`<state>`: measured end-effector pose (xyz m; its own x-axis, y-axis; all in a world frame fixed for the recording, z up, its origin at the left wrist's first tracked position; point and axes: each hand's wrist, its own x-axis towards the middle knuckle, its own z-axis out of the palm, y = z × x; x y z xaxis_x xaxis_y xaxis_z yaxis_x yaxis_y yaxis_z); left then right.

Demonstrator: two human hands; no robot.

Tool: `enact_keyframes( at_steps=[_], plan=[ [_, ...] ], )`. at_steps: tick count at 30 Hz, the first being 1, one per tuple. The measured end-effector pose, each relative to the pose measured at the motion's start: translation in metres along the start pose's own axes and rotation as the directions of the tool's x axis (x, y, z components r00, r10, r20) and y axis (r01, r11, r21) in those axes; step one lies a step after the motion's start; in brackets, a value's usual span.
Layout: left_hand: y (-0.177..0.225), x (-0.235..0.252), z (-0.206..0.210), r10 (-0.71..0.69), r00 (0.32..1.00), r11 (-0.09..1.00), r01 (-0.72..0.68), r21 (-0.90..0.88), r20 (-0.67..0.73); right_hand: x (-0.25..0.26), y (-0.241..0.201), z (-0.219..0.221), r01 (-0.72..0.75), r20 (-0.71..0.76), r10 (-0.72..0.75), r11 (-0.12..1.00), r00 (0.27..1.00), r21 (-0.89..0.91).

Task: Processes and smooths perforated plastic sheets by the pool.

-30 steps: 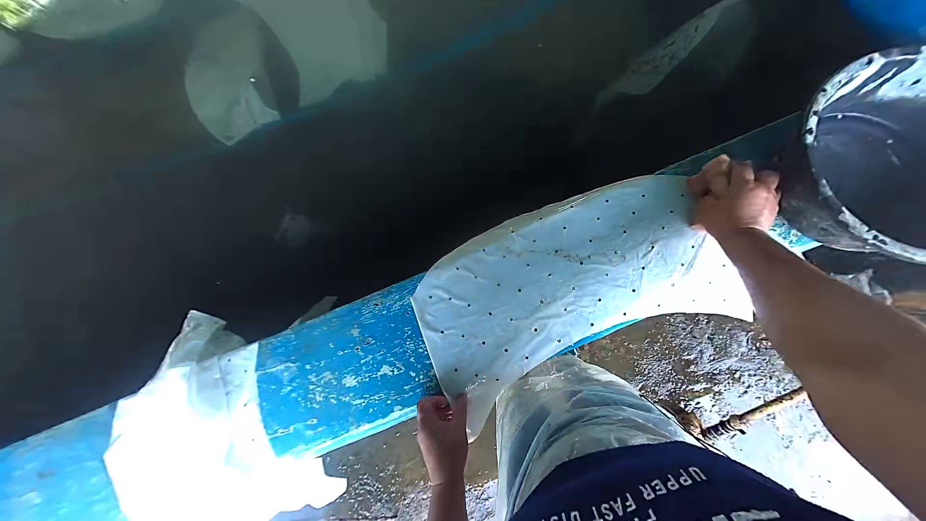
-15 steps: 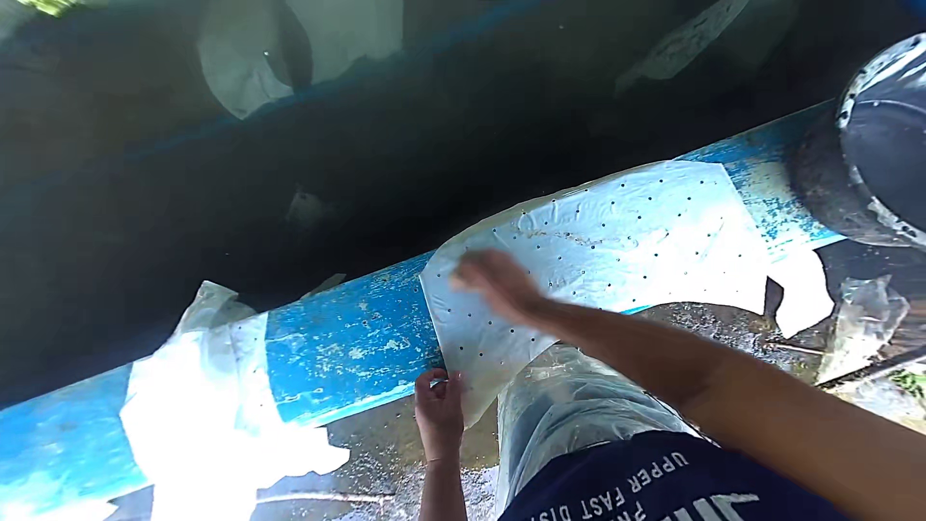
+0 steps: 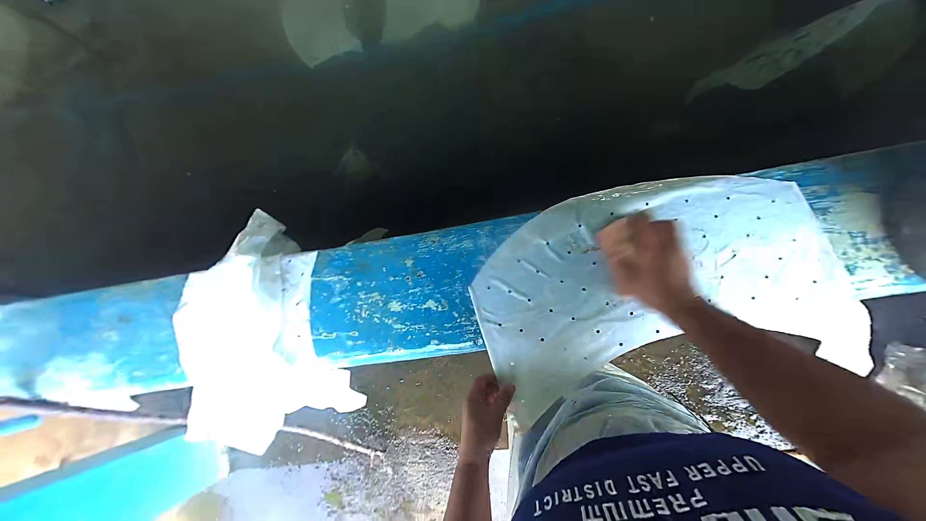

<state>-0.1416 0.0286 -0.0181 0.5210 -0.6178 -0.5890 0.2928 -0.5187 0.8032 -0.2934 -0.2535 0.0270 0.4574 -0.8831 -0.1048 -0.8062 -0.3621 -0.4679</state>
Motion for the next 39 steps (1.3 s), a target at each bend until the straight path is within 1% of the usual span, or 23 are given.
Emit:
enact_keyframes(
  at_steps=[2, 4, 6, 7, 8, 10, 12, 14, 15, 16, 18, 19, 20, 22, 24, 26, 28, 29, 30, 33, 35, 37, 39],
  plan=[
    [0.001, 0.019, 0.003, -0.001, 1.000, 0.999, 0.002, -0.047, 0.019, -0.011, -0.066, 0.051, 0.285, 0.056, -0.291, 0.954, 0.955, 0.097],
    [0.007, 0.033, 0.010, 0.021, 0.999, 0.999, -0.022, -0.046, -0.039, -0.019, -0.120, 0.088, 0.489, 0.140, -0.520, 0.848, 0.843, 0.205],
    [0.013, 0.039, 0.018, 0.027, 0.986, 0.999, -0.030, -0.014, -0.166, -0.019, -0.150, 0.104, 0.538, 0.285, -0.590, 0.807, 0.756, 0.244],
    [0.014, 0.039, 0.019, 0.047, 0.982, 0.999, -0.050, -0.012, -0.185, -0.012, -0.152, 0.105, 0.544, 0.312, -0.597, 0.802, 0.739, 0.247],
    [0.015, 0.038, 0.018, 0.084, 0.980, 0.996, -0.087, -0.005, -0.182, -0.001, -0.144, 0.105, 0.546, 0.287, -0.599, 0.801, 0.748, 0.247],
    [0.018, 0.033, 0.013, 0.151, 0.976, 0.988, -0.151, 0.009, -0.154, 0.028, -0.106, 0.098, 0.545, 0.142, -0.565, 0.823, 0.813, 0.161],
    [0.019, 0.028, 0.009, 0.197, 0.973, 0.980, -0.195, 0.030, -0.118, 0.066, -0.043, 0.069, 0.436, 0.049, -0.434, 0.899, 0.900, -0.037],
    [0.016, 0.023, 0.006, 0.209, 0.975, 0.978, -0.206, 0.040, -0.080, 0.096, 0.031, 0.022, 0.154, 0.021, -0.153, 0.971, 0.988, -0.180],
    [0.012, 0.019, 0.005, 0.207, 0.976, 0.978, -0.205, 0.042, -0.066, 0.104, 0.065, -0.003, -0.030, 0.001, 0.030, 0.979, 1.000, -0.202],
    [0.008, 0.015, 0.004, 0.202, 0.978, 0.979, -0.200, 0.041, -0.056, 0.105, 0.091, -0.028, -0.226, -0.025, 0.226, 0.954, 0.974, -0.196],
    [0.001, 0.007, 0.004, 0.168, 0.985, 0.985, -0.167, 0.034, -0.045, 0.099, 0.115, -0.061, -0.519, -0.080, 0.513, 0.848, 0.855, -0.106],
    [0.001, 0.005, 0.004, 0.137, 0.990, 0.990, -0.136, 0.026, -0.038, 0.094, 0.111, -0.067, -0.576, -0.092, 0.570, 0.815, 0.816, -0.065],
    [0.003, 0.006, 0.004, 0.103, 0.994, 0.995, -0.102, 0.015, -0.028, 0.090, 0.099, -0.067, -0.574, -0.098, 0.568, 0.817, 0.817, -0.048],
    [0.007, 0.017, 0.003, 0.062, 0.998, 0.998, -0.061, -0.018, 0.007, 0.081, 0.056, -0.045, -0.404, -0.081, 0.398, 0.912, 0.914, -0.074],
    [0.013, 0.032, 0.003, 0.021, 0.999, 0.999, -0.022, -0.034, -0.039, 0.061, 0.000, 0.006, -0.054, -0.021, 0.052, 0.991, 0.998, -0.125],
    [0.021, 0.040, 0.013, -0.034, 0.979, 0.999, 0.027, -0.038, -0.201, 0.037, -0.065, 0.060, 0.249, 0.042, -0.247, 0.967, 0.968, -0.058],
    [0.019, 0.039, 0.021, 0.001, 0.965, 1.000, 0.001, 0.006, -0.262, 0.024, -0.118, 0.080, 0.290, 0.272, -0.318, 0.947, 0.908, 0.142],
    [0.020, 0.038, 0.021, 0.048, 0.964, 0.999, -0.040, 0.035, -0.261, 0.028, -0.129, 0.078, 0.265, 0.372, -0.321, 0.944, 0.871, 0.195],
    [0.020, 0.039, 0.021, 0.095, 0.959, 0.995, -0.081, 0.064, -0.266, 0.038, -0.126, 0.076, 0.253, 0.395, -0.321, 0.944, 0.861, 0.213],
    [0.014, 0.039, 0.021, 0.145, 0.951, 0.989, -0.135, 0.057, -0.273, 0.079, -0.053, 0.061, 0.233, 0.187, -0.242, 0.970, 0.952, 0.069],
    [0.011, 0.040, 0.021, 0.135, 0.952, 0.990, -0.143, -0.009, -0.275, 0.102, 0.027, 0.025, 0.053, 0.008, -0.053, 0.998, 0.999, -0.046],
    [-0.001, 0.040, 0.016, 0.133, 0.971, 0.985, -0.152, -0.085, -0.199, 0.101, 0.111, -0.024, -0.209, -0.130, 0.198, 0.975, 0.972, -0.075],
    [-0.017, 0.040, 0.012, 0.096, 0.994, 0.991, -0.099, -0.087, -0.044, 0.069, 0.172, -0.063, -0.418, -0.217, 0.404, 0.908, 0.889, -0.022]
  ],
)
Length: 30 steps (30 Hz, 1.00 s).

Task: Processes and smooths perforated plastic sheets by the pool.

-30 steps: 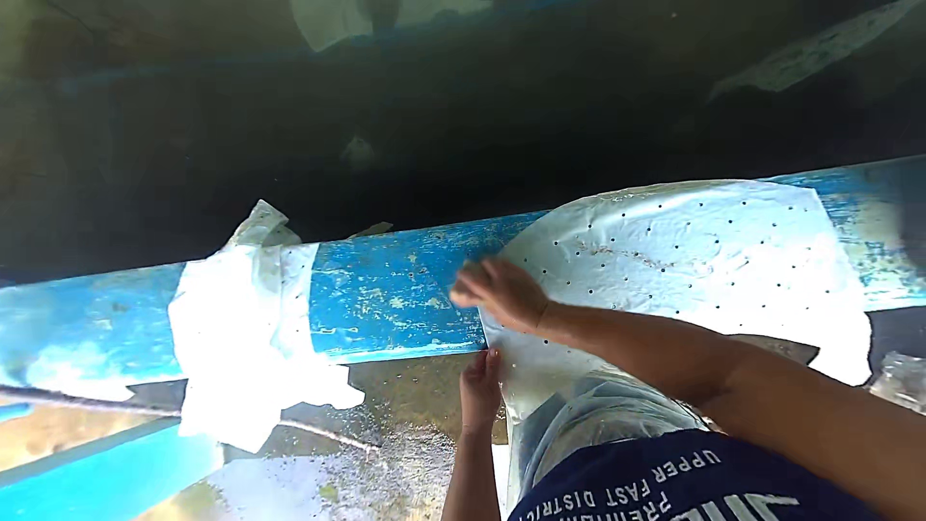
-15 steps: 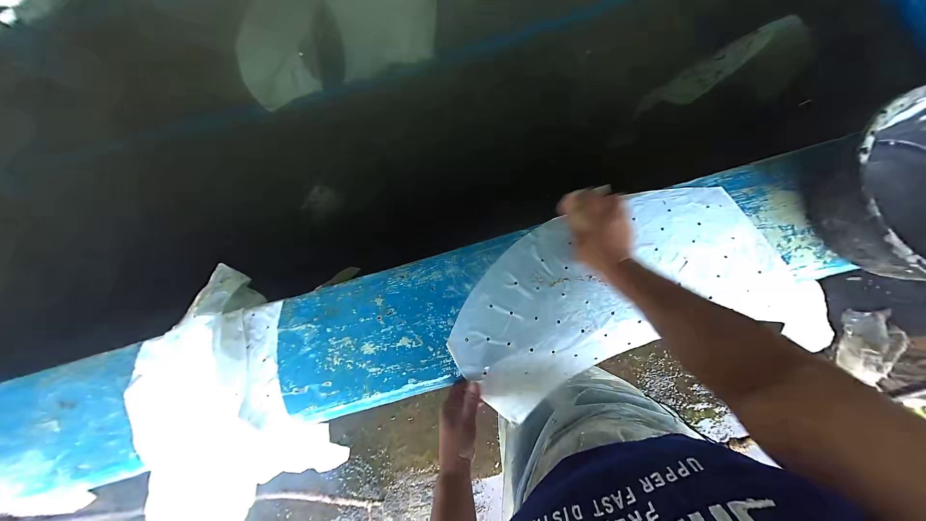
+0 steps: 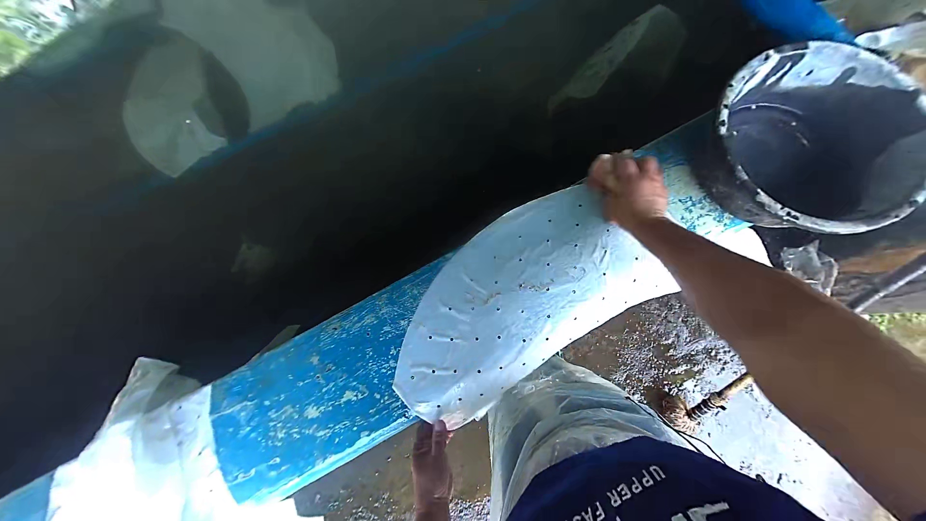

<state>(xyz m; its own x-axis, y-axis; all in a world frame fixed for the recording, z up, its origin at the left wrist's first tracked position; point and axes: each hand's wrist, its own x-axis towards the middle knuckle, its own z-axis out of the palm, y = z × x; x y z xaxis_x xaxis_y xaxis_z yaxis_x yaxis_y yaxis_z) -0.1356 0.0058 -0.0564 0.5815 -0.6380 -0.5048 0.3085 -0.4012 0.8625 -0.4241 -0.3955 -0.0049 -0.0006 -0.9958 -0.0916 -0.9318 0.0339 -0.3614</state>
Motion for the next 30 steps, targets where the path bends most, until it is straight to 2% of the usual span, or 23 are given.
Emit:
enact_keyframes(
  at_steps=[2, 4, 6, 8, 9, 10, 12, 13, 15, 17, 20, 22, 25, 28, 30],
  plan=[
    [-0.016, -0.004, 0.003, -0.136, 0.986, 0.990, 0.132, 0.053, 0.097, -0.033, 0.053, -0.024, -0.133, -0.068, 0.133, 0.991, 0.989, 0.009],
    [-0.024, -0.007, 0.008, -0.227, 0.968, 0.971, 0.217, 0.100, 0.107, -0.080, 0.093, -0.029, -0.225, -0.080, 0.226, 0.974, 0.971, 0.020],
    [-0.019, -0.013, 0.006, -0.260, 0.959, 0.957, 0.241, 0.162, 0.111, -0.124, 0.122, -0.029, -0.292, 0.002, 0.292, 0.956, 0.956, 0.014],
    [0.004, -0.024, -0.001, -0.245, 0.961, 0.955, 0.217, 0.201, 0.125, -0.155, 0.135, -0.040, -0.265, 0.131, 0.265, 0.964, 0.955, -0.019],
    [0.020, -0.030, -0.004, -0.214, 0.968, 0.966, 0.191, 0.174, 0.130, -0.165, 0.137, -0.050, -0.215, 0.174, 0.213, 0.977, 0.962, -0.005],
    [0.039, -0.035, -0.007, -0.161, 0.977, 0.985, 0.149, 0.092, 0.140, -0.171, 0.138, -0.062, -0.131, 0.158, 0.123, 0.991, 0.980, 0.040],
    [0.078, -0.038, -0.009, -0.014, 0.980, 0.993, 0.037, -0.111, 0.201, -0.173, 0.140, -0.087, 0.106, -0.025, -0.104, 0.985, 0.994, 0.136],
    [0.100, -0.036, -0.006, 0.079, 0.964, 0.983, -0.032, -0.183, 0.253, -0.165, 0.141, -0.102, 0.208, -0.128, -0.189, 0.965, 0.974, 0.160],
    [0.143, -0.024, 0.010, 0.282, 0.903, 0.939, -0.189, -0.288, 0.325, -0.140, 0.140, -0.134, 0.309, -0.266, -0.268, 0.943, 0.926, 0.125],
    [0.181, -0.009, 0.030, 0.436, 0.820, 0.881, -0.307, -0.359, 0.370, -0.104, 0.144, -0.159, 0.291, -0.322, -0.255, 0.954, 0.912, 0.067],
    [0.229, 0.013, 0.056, 0.517, 0.750, 0.836, -0.340, -0.431, 0.412, -0.051, 0.160, -0.176, 0.081, -0.205, -0.078, 0.997, 0.976, 0.007],
    [0.256, 0.023, 0.072, 0.538, 0.734, 0.816, -0.330, -0.474, 0.415, -0.041, 0.144, -0.180, 0.072, -0.150, -0.069, 0.997, 0.986, 0.014],
    [0.288, 0.042, 0.089, 0.546, 0.733, 0.803, -0.320, -0.504, 0.406, -0.062, 0.063, -0.173, 0.390, -0.094, -0.384, 0.920, 0.919, 0.050],
    [0.320, 0.073, 0.094, 0.510, 0.739, 0.819, -0.261, -0.511, 0.441, -0.072, -0.002, -0.124, 0.577, 0.028, -0.589, 0.799, 0.808, 0.167],
    [0.339, 0.095, 0.090, 0.458, 0.747, 0.863, -0.245, -0.441, 0.482, -0.046, -0.024, -0.101, 0.587, -0.014, -0.592, 0.796, 0.806, 0.148]
  ],
)
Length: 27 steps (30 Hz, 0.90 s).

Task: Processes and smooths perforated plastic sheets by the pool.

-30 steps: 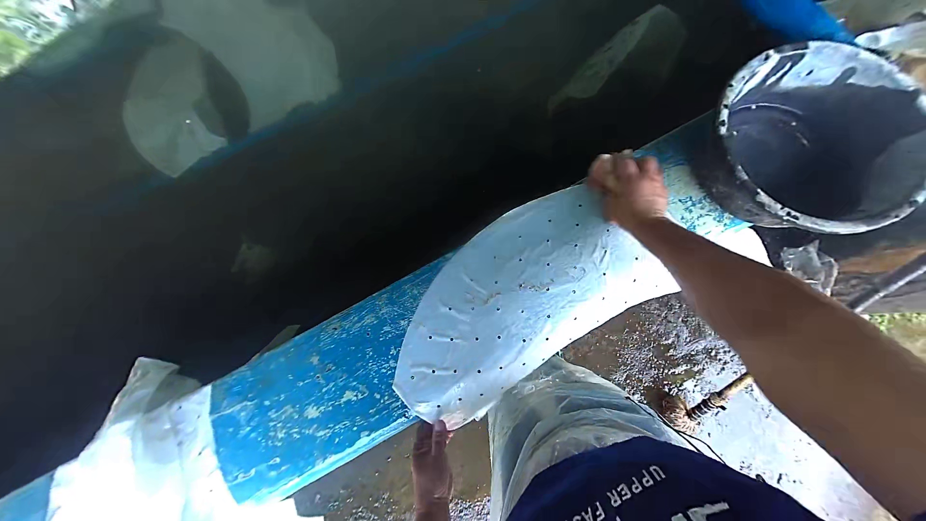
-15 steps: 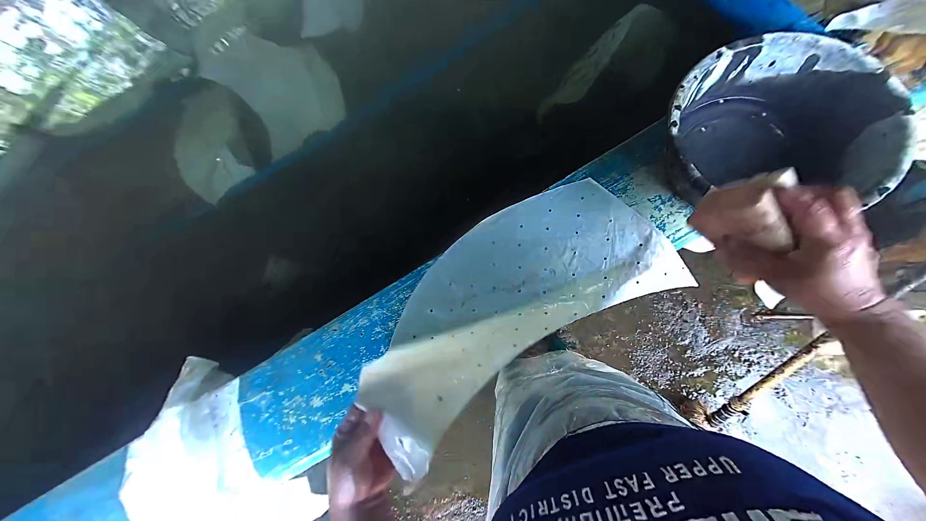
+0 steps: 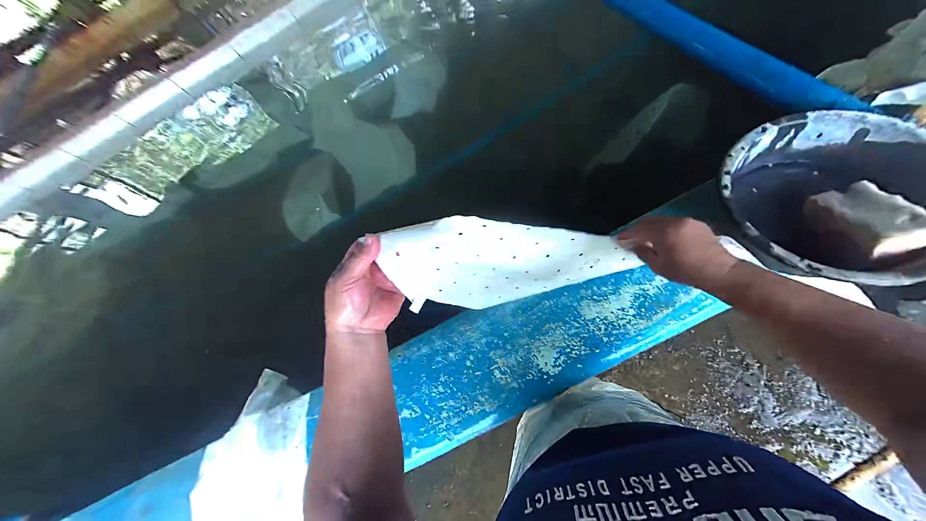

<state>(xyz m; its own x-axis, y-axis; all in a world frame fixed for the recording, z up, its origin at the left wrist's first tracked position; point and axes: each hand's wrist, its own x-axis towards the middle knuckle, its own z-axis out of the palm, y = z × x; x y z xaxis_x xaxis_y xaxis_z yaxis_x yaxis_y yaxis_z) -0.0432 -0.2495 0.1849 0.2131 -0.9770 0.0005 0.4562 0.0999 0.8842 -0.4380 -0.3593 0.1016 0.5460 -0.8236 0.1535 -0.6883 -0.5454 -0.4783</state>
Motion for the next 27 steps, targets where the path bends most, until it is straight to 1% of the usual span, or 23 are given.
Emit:
enact_keyframes(
  at_steps=[1, 3, 5, 7, 9, 10, 11, 12, 13, 14, 15, 16, 17, 18, 19, 20, 21, 22, 23, 24, 25, 27],
  plan=[
    [0.007, 0.011, -0.007, -0.027, 1.000, 0.999, 0.027, 0.041, -0.012, 0.021, 0.000, 0.000, -0.037, -0.034, 0.036, 0.999, 0.999, -0.035],
    [0.026, 0.033, -0.020, -0.053, 0.997, 0.987, 0.062, 0.146, -0.058, 0.068, -0.005, -0.016, -0.126, -0.070, 0.119, 0.988, 0.990, -0.093],
    [0.048, 0.055, -0.034, -0.033, 0.997, 0.972, 0.049, 0.231, -0.074, 0.112, -0.020, -0.033, -0.147, -0.141, 0.128, 0.979, 0.982, -0.141],
    [0.070, 0.076, -0.052, 0.045, 0.999, 0.953, -0.038, 0.300, -0.017, 0.150, -0.042, -0.046, -0.112, -0.258, 0.070, 0.982, 0.964, -0.151],
    [0.087, 0.092, -0.075, 0.108, 0.993, 0.926, -0.121, 0.358, 0.056, 0.179, -0.060, -0.049, -0.049, -0.359, -0.007, 0.988, 0.933, -0.146],
    [0.091, 0.097, -0.089, 0.116, 0.992, 0.910, -0.129, 0.395, 0.056, 0.189, -0.066, -0.043, -0.012, -0.380, -0.046, 0.989, 0.924, -0.149],
    [0.091, 0.100, -0.104, 0.108, 0.994, 0.885, -0.109, 0.452, 0.028, 0.195, -0.069, -0.031, 0.022, -0.368, -0.077, 0.988, 0.927, -0.151],
    [0.085, 0.102, -0.121, 0.087, 0.996, 0.845, -0.056, 0.532, -0.032, 0.198, -0.068, -0.013, 0.053, -0.333, -0.102, 0.987, 0.938, -0.153],
    [0.073, 0.103, -0.139, 0.059, 0.991, 0.772, 0.032, 0.634, -0.122, 0.201, -0.062, 0.012, 0.088, -0.291, -0.132, 0.983, 0.948, -0.161],
    [0.056, 0.104, -0.156, 0.017, 0.973, 0.656, 0.164, 0.737, -0.231, 0.203, -0.052, 0.042, 0.111, -0.231, -0.149, 0.979, 0.961, -0.168],
    [0.034, 0.105, -0.171, -0.032, 0.937, 0.484, 0.318, 0.815, -0.347, 0.205, -0.044, 0.072, 0.100, -0.131, -0.120, 0.983, 0.984, -0.154],
    [0.009, 0.107, -0.181, -0.063, 0.894, 0.281, 0.442, 0.852, -0.443, 0.207, -0.035, 0.101, 0.063, -0.018, -0.067, 0.988, 0.998, -0.139],
    [-0.018, 0.109, -0.184, -0.065, 0.870, 0.098, 0.494, 0.864, -0.490, 0.209, -0.025, 0.129, 0.036, 0.074, -0.026, 0.990, 0.997, -0.134],
    [-0.048, 0.111, -0.182, -0.060, 0.876, -0.040, 0.478, 0.878, -0.479, 0.213, -0.016, 0.154, 0.011, 0.158, 0.011, 0.991, 0.987, -0.136],
    [-0.076, 0.114, -0.174, -0.083, 0.902, -0.118, 0.412, 0.903, -0.423, 0.217, -0.010, 0.176, -0.015, 0.242, 0.052, 0.988, 0.969, -0.151],
    [-0.104, 0.121, -0.164, -0.138, 0.933, -0.146, 0.312, 0.939, -0.332, 0.221, -0.005, 0.196, -0.043, 0.312, 0.091, 0.987, 0.946, -0.157],
    [-0.131, 0.130, -0.155, -0.215, 0.950, -0.150, 0.198, 0.969, -0.227, 0.224, -0.001, 0.212, -0.072, 0.376, 0.128, 0.984, 0.918, -0.161],
    [-0.156, 0.140, -0.149, -0.282, 0.948, -0.144, 0.110, 0.983, -0.147, 0.227, 0.002, 0.226, -0.098, 0.431, 0.162, 0.981, 0.888, -0.167],
    [-0.177, 0.152, -0.145, -0.334, 0.935, -0.148, 0.071, 0.986, -0.117, 0.231, 0.003, 0.236, -0.124, 0.488, 0.199, 0.975, 0.850, -0.182],
    [-0.195, 0.164, -0.145, -0.361, 0.925, -0.155, 0.066, 0.986, -0.119, 0.236, 0.005, 0.242, -0.146, 0.531, 0.231, 0.969, 0.815, -0.198],
    [-0.212, 0.173, -0.147, -0.357, 0.925, -0.161, 0.076, 0.984, -0.130, 0.241, 0.007, 0.247, -0.168, 0.569, 0.261, 0.963, 0.780, -0.212],
    [-0.233, 0.187, -0.149, -0.350, 0.921, -0.162, 0.122, 0.979, -0.172, 0.249, 0.014, 0.255, -0.175, 0.616, 0.286, 0.956, 0.734, -0.235]
  ],
)
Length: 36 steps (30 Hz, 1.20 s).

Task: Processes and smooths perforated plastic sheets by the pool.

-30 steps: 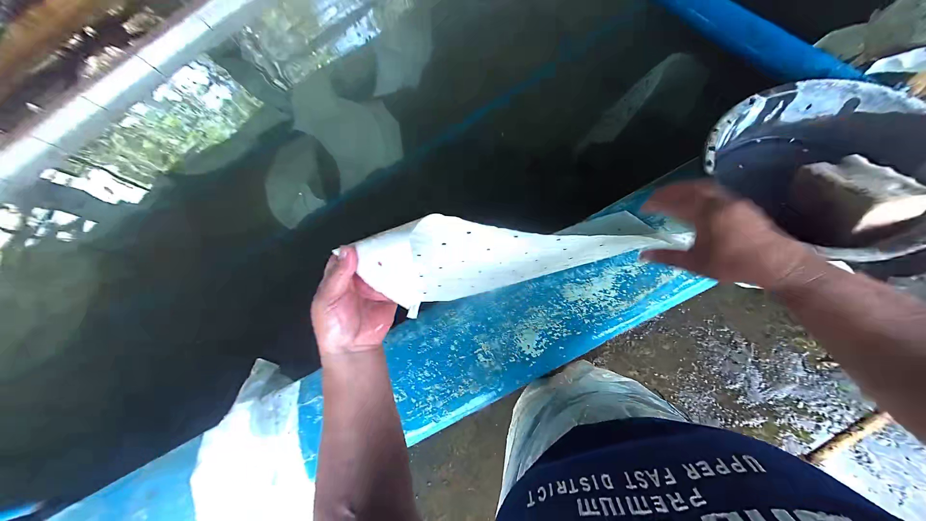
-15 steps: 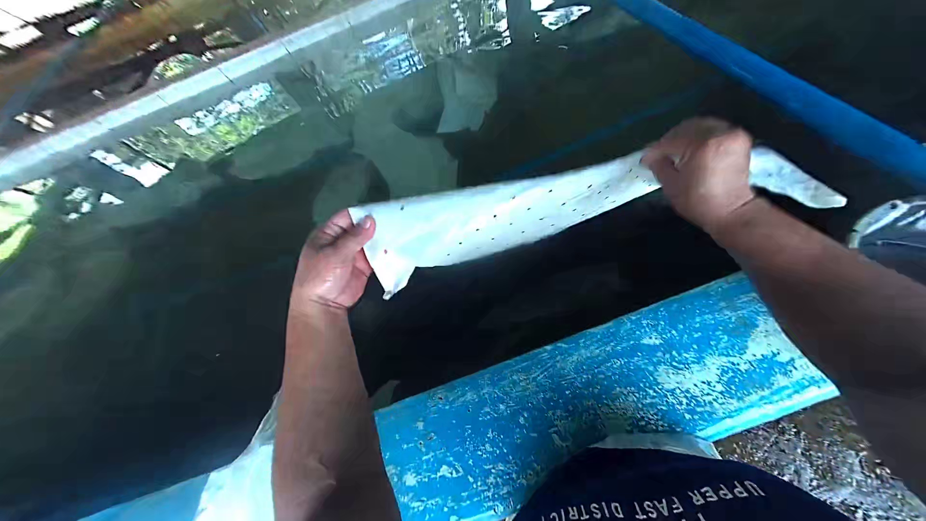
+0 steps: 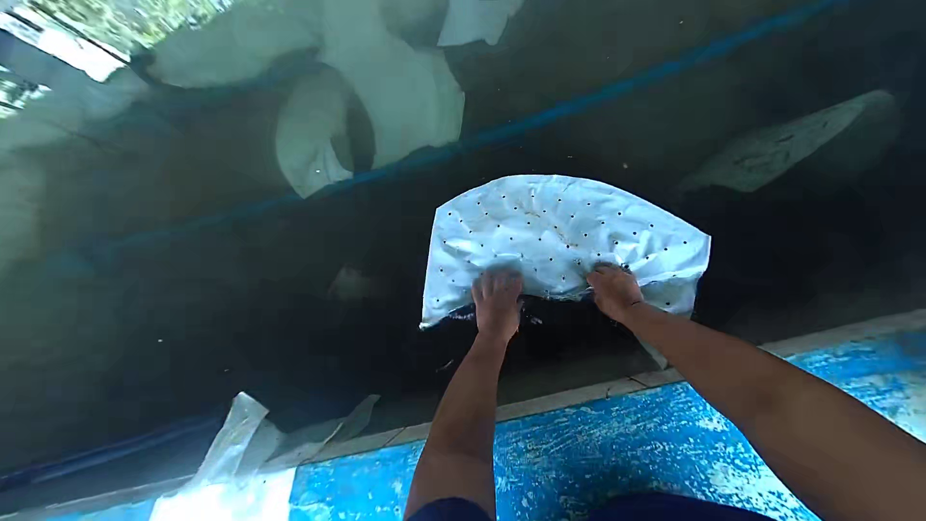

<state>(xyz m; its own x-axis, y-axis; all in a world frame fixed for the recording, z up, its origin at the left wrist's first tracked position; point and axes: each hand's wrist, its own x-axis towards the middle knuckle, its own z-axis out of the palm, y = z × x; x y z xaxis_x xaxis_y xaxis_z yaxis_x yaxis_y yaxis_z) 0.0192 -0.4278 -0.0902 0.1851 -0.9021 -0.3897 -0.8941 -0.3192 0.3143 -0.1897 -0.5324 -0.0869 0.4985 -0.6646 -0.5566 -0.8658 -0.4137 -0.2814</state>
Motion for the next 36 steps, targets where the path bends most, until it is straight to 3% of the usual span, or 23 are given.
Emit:
enact_keyframes(
  at_steps=[6, 9, 11, 12, 14, 15, 16, 18, 20, 22, 24, 27, 33, 36],
  plan=[
    [0.003, 0.017, 0.008, -0.072, 0.979, 0.994, 0.054, 0.098, 0.189, 0.025, 0.018, 0.036, 0.073, 0.178, -0.073, 0.997, 0.981, 0.004],
    [-0.004, 0.016, -0.009, -0.086, 0.966, 0.989, 0.053, 0.139, 0.243, 0.021, 0.008, 0.030, 0.117, 0.291, -0.131, 0.991, 0.948, 0.065],
    [-0.014, 0.013, -0.020, -0.082, 0.993, 0.996, 0.079, 0.043, 0.086, 0.015, 0.003, 0.022, 0.116, 0.171, -0.157, 0.967, 0.973, 0.227],
    [-0.018, 0.008, -0.024, -0.073, 0.995, 0.997, 0.070, -0.043, -0.063, 0.011, -0.001, 0.015, 0.106, 0.077, -0.139, 0.936, 0.987, 0.336],
    [-0.016, -0.009, -0.028, -0.099, 0.928, 0.974, 0.016, -0.226, -0.360, 0.003, -0.013, 0.002, 0.067, -0.053, -0.045, 0.821, 0.998, 0.566],
    [-0.008, -0.021, -0.031, -0.157, 0.893, 0.948, 0.016, -0.319, -0.422, -0.001, -0.021, -0.006, 0.052, -0.070, -0.009, 0.767, 0.998, 0.640],
    [0.006, -0.031, -0.034, -0.244, 0.890, 0.896, 0.055, -0.441, -0.384, -0.003, -0.029, -0.011, 0.035, -0.058, 0.007, 0.719, 0.998, 0.694],
    [0.030, -0.040, -0.030, -0.347, 0.934, 0.678, 0.189, -0.710, -0.083, -0.008, -0.043, -0.011, 0.001, -0.007, 0.008, 0.616, 1.000, 0.788],
    [0.038, -0.032, -0.011, -0.287, 0.939, 0.416, 0.302, -0.858, 0.191, -0.013, -0.057, -0.009, -0.068, 0.075, 0.008, 0.519, 0.997, 0.852],
    [0.040, -0.024, -0.001, -0.236, 0.935, 0.276, 0.326, -0.904, 0.266, -0.016, -0.067, -0.012, -0.116, 0.117, 0.030, 0.496, 0.993, 0.861],
    [0.034, -0.021, 0.000, -0.233, 0.935, 0.273, 0.326, -0.905, 0.267, -0.006, -0.057, -0.010, -0.075, 0.030, 0.083, 0.605, 0.996, 0.792],
    [0.010, -0.026, 0.002, -0.342, 0.890, 0.287, 0.405, -0.868, 0.302, 0.017, -0.020, -0.018, -0.058, -0.114, 0.174, 0.754, 0.978, 0.654],
    [-0.026, -0.033, -0.017, -0.455, 0.849, 0.447, 0.478, -0.756, 0.268, 0.011, 0.020, -0.056, -0.234, -0.102, 0.344, 0.800, 0.934, 0.553],
    [-0.040, -0.040, -0.023, -0.492, 0.825, 0.467, 0.518, -0.716, 0.276, 0.003, 0.046, -0.062, -0.290, -0.099, 0.415, 0.768, 0.905, 0.571]
  ],
)
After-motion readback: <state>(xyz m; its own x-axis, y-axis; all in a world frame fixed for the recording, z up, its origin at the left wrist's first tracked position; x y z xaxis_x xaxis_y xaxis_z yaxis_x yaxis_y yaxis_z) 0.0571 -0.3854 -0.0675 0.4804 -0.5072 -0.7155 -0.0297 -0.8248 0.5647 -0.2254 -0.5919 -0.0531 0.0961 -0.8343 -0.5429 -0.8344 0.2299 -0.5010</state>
